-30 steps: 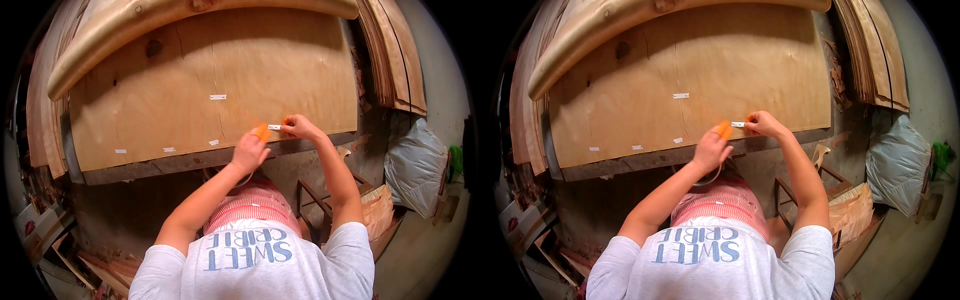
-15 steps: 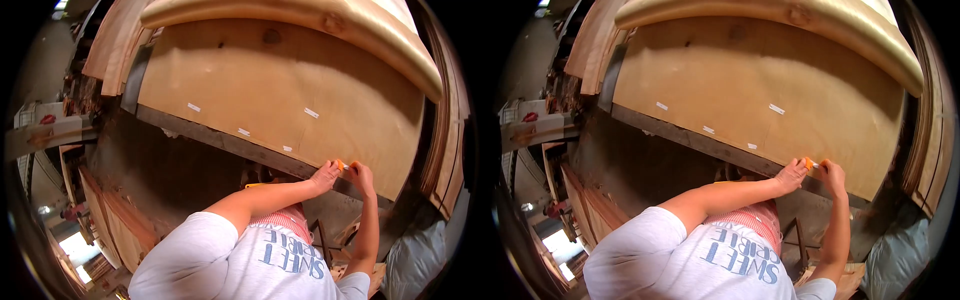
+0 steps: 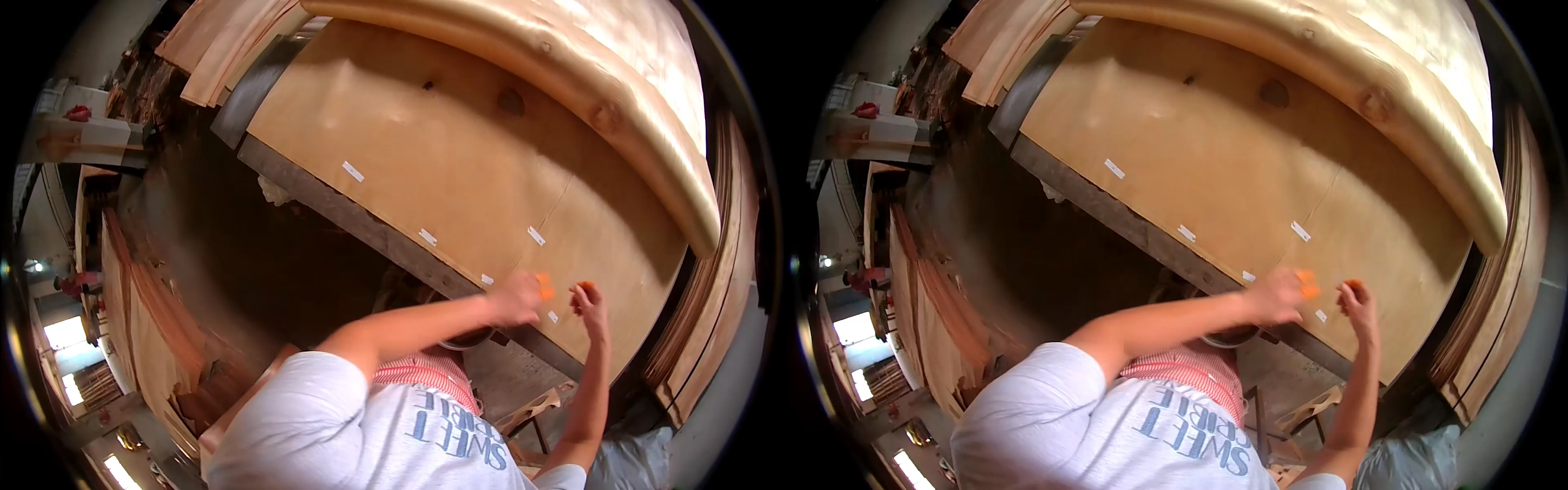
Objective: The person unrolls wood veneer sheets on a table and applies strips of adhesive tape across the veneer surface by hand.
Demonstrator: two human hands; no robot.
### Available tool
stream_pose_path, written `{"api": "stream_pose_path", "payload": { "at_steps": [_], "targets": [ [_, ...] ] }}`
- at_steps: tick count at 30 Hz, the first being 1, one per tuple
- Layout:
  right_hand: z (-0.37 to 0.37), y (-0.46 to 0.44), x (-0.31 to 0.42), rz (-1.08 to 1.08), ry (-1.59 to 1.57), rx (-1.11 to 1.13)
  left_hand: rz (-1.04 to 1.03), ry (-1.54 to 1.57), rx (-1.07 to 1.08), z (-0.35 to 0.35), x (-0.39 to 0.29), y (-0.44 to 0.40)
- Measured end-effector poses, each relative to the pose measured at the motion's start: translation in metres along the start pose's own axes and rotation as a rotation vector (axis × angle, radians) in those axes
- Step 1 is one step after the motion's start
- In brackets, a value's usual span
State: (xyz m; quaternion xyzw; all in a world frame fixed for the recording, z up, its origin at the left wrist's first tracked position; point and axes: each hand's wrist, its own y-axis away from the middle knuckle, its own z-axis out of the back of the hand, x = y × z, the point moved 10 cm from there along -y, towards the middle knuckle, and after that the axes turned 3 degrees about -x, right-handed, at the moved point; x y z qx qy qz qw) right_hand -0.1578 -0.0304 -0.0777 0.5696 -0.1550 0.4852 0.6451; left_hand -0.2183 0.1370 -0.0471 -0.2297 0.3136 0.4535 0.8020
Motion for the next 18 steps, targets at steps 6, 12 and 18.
{"api": "stream_pose_path", "payload": {
  "at_steps": [6, 12, 18],
  "targets": [
    [-0.19, -0.038, 0.111, 0.071, -0.087, 0.271, 0.648, -0.602, -0.693, 0.264, 0.223, 0.141],
    [-0.37, -0.097, 0.203, 0.134, -0.069, 0.346, 0.584, -0.617, -0.519, 0.27, 0.261, 0.162],
    [-0.421, -0.135, 0.23, 0.133, 0.126, 0.139, 0.475, -0.553, -0.575, 0.272, 0.266, 0.167]
  ]
}}
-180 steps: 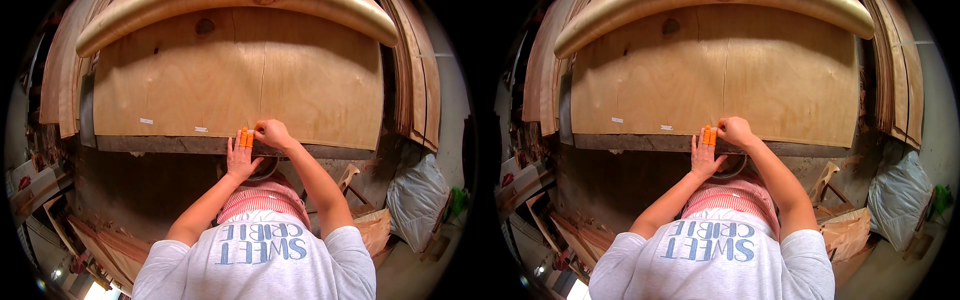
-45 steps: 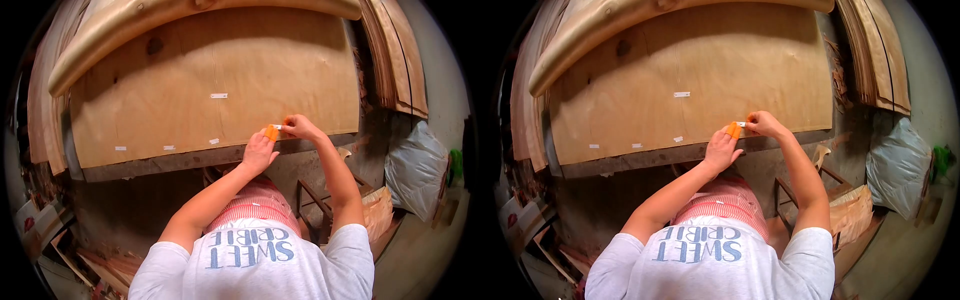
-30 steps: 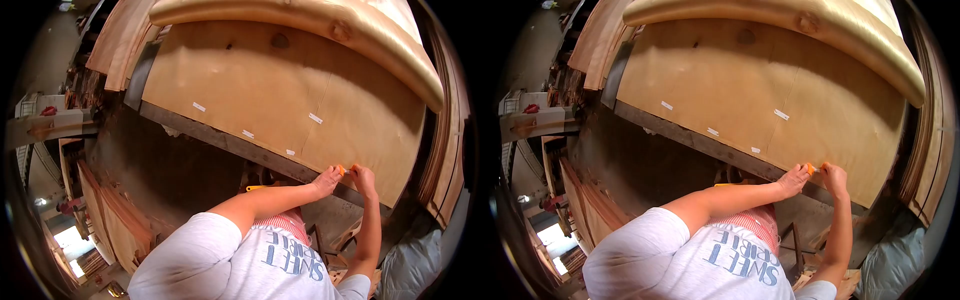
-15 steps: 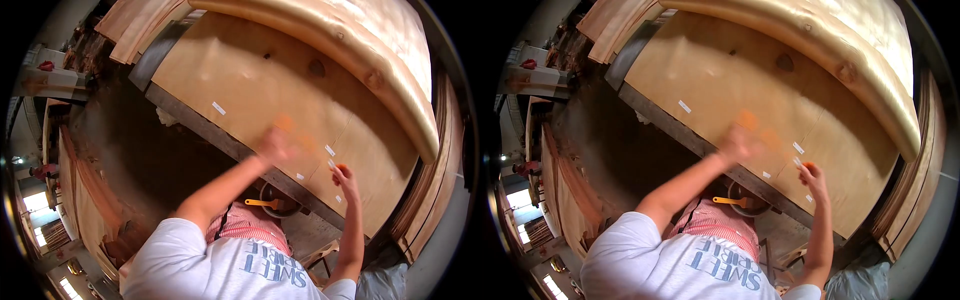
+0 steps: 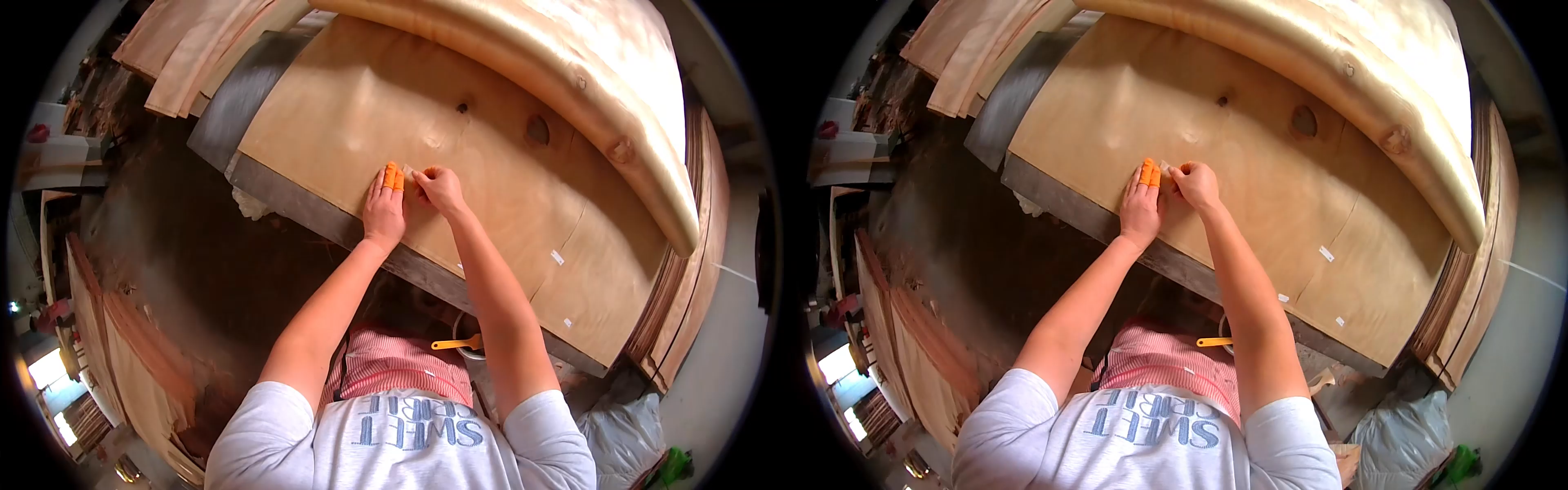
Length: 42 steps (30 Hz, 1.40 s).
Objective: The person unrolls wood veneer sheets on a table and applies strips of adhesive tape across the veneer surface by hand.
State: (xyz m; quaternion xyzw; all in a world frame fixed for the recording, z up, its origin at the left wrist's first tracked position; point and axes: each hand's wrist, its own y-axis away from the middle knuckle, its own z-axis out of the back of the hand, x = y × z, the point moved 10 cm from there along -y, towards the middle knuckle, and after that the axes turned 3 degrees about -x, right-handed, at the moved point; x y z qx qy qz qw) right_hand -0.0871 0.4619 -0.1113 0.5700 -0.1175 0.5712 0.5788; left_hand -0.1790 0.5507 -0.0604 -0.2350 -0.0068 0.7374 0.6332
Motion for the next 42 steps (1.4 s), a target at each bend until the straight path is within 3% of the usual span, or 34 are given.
{"api": "stream_pose_path", "payload": {
  "at_steps": [4, 7, 10, 13, 16, 20, 27, 31, 34, 42],
  "targets": [
    [0.002, -0.004, -0.007, -0.039, 0.111, -0.088, -0.126, 0.043, 0.008, 0.004, -0.012, -0.008],
    [0.012, 0.003, 0.019, 0.14, 0.569, -0.239, -0.133, -0.071, 0.118, -0.005, -0.012, -0.011],
    [0.022, 0.011, 0.018, 0.131, 0.637, -0.27, -0.124, -0.089, 0.122, -0.006, -0.014, -0.013],
    [0.045, 0.033, -0.003, 0.026, 0.445, -0.202, -0.096, -0.131, 0.146, -0.012, -0.013, -0.012],
    [0.062, 0.072, -0.036, 0.136, 0.198, -0.209, -0.225, -0.07, 0.113, -0.002, -0.019, -0.012],
    [0.065, 0.146, -0.118, 0.027, -0.085, -0.17, -0.289, 0.048, 0.316, -0.013, -0.008, -0.016],
    [0.049, 0.261, -0.182, -0.131, -0.297, -0.192, -0.045, -0.257, 0.294, 0.008, 0.023, -0.037],
    [0.041, 0.293, -0.198, -0.113, -0.358, -0.242, 0.123, -0.245, 0.471, 0.014, 0.059, -0.012],
    [0.037, 0.312, -0.213, -0.107, -0.372, -0.294, -0.081, -0.255, 0.496, 0.011, 0.059, 0.025],
    [0.034, 0.357, -0.232, -0.215, -0.465, -0.411, -0.022, -0.349, 0.642, 0.031, 0.04, 0.023]
  ]
}}
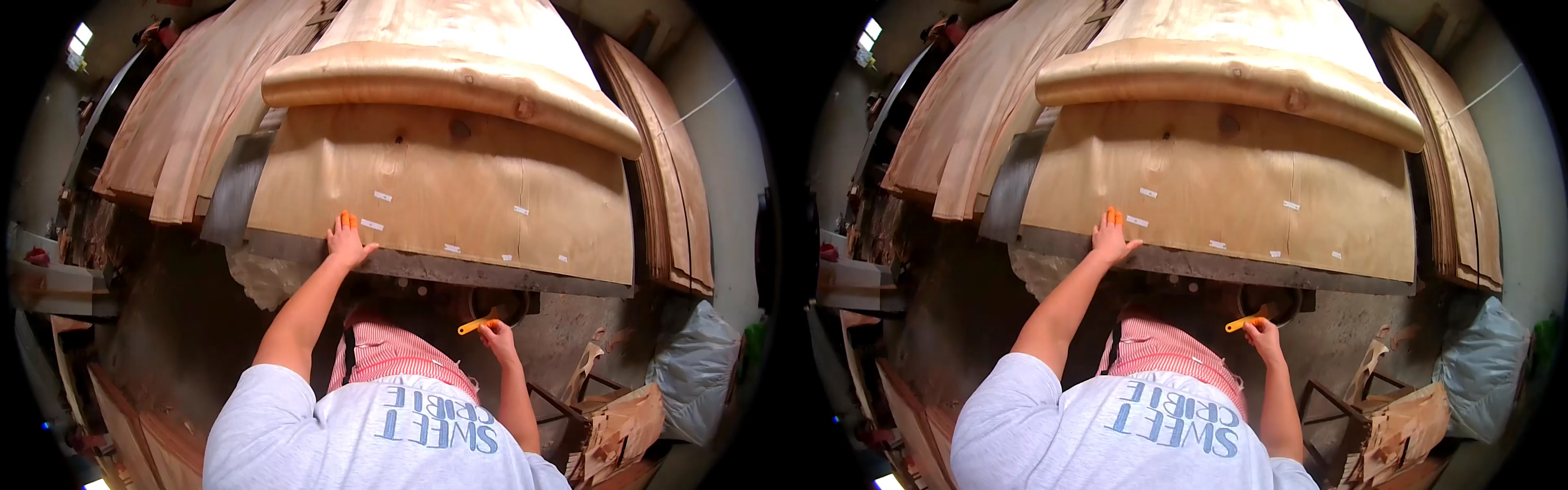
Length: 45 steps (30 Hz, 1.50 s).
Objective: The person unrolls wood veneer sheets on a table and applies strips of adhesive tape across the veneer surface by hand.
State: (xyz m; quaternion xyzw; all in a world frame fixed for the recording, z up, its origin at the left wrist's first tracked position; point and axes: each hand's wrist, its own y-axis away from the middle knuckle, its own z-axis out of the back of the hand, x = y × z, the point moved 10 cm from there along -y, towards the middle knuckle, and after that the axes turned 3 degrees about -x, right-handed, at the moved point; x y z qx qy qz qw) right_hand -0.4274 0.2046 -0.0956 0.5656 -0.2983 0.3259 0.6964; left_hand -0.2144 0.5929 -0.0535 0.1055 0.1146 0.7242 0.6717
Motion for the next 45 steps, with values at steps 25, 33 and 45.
{"api": "stream_pose_path", "payload": {
  "at_steps": [25, 33, 45],
  "targets": [
    [-0.213, 0.015, 0.034, -0.235, 0.004, -0.088, -0.295, 0.192, -0.624, 0.242, 0.122, -0.335],
    [-0.198, -0.004, 0.048, -0.109, 0.26, -0.364, -0.375, 0.034, -0.672, 0.237, 0.13, -0.377],
    [-0.187, -0.014, 0.011, -0.1, -0.093, -0.416, -0.733, 0.057, -0.89, 0.224, 0.14, -0.243]
  ]
}}
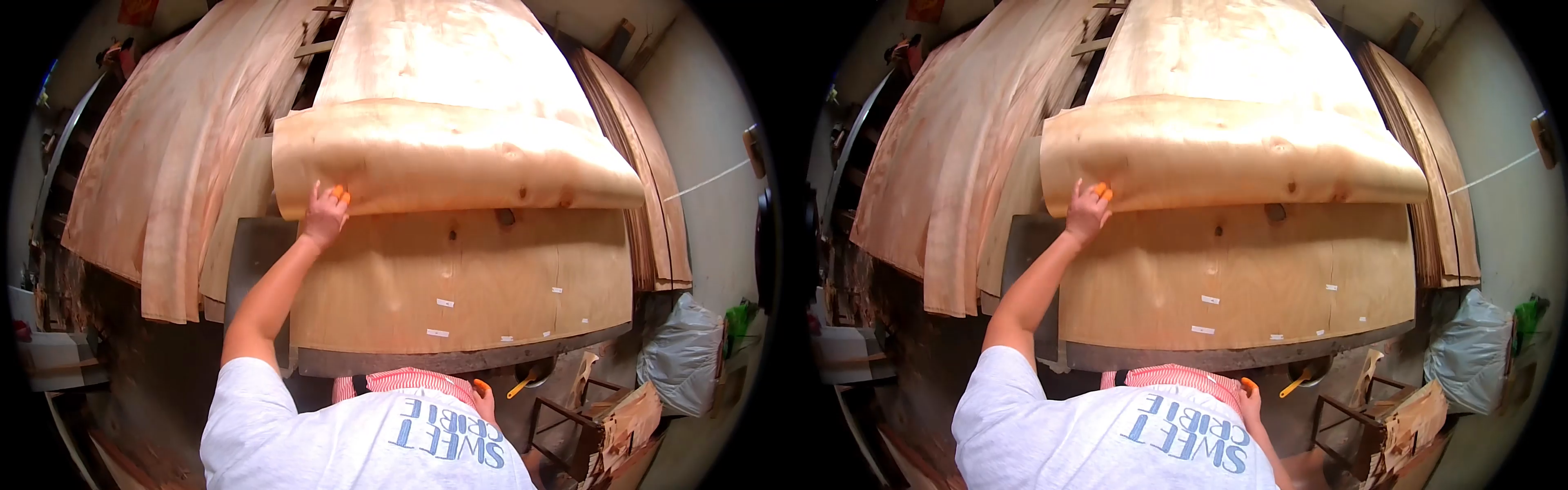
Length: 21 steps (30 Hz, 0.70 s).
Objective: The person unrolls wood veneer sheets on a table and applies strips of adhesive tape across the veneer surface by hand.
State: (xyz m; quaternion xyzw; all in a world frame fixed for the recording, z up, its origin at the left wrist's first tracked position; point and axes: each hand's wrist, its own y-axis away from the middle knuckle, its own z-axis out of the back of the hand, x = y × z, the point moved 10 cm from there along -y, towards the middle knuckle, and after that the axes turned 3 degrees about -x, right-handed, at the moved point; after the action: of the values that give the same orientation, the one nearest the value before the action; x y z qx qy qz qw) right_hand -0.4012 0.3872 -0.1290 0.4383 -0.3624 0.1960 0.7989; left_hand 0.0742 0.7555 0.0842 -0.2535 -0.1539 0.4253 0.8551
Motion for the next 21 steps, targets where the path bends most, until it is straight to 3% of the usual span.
{"api": "stream_pose_path", "payload": {
  "at_steps": [1, 4, 6, 7, 9, 12, 15, 18, 20, 21],
  "targets": [
    [-0.003, 0.001, -0.001, -0.029, 0.031, 0.036, -0.04, 0.007, 0.019, 0.01, -0.008, 0.002],
    [-0.014, 0.021, 0.012, -0.236, 0.056, 0.198, 0.118, 0.195, 0.234, 0.012, -0.006, -0.006],
    [-0.027, 0.037, 0.016, -0.345, -0.13, 0.389, 0.085, 0.24, -0.097, 0.059, -0.004, -0.044],
    [-0.033, 0.044, 0.027, -0.383, -0.196, 0.453, 0.189, 0.162, 0.009, 0.051, 0.012, -0.057],
    [-0.04, 0.062, 0.05, -0.416, -0.298, 0.524, 0.252, 0.135, -0.085, 0.038, 0.042, -0.079],
    [-0.041, 0.076, 0.093, -0.326, -0.296, 0.45, 0.269, -0.06, 0.049, -0.012, 0.063, -0.071],
    [-0.028, 0.073, 0.089, -0.253, -0.197, 0.28, 0.23, 0.008, 0.378, -0.041, 0.045, -0.04],
    [-0.017, 0.055, 0.058, 0.091, -0.004, 0.199, 0.201, 0.062, 0.776, -0.017, 0.005, -0.004],
    [-0.012, 0.048, 0.039, 0.043, 0.231, 0.132, 0.046, 0.068, 1.163, 0.002, -0.027, 0.025],
    [-0.011, 0.046, 0.039, 0.07, 0.287, 0.116, 0.096, 0.163, 1.2, 0.017, -0.031, 0.014]
  ]
}}
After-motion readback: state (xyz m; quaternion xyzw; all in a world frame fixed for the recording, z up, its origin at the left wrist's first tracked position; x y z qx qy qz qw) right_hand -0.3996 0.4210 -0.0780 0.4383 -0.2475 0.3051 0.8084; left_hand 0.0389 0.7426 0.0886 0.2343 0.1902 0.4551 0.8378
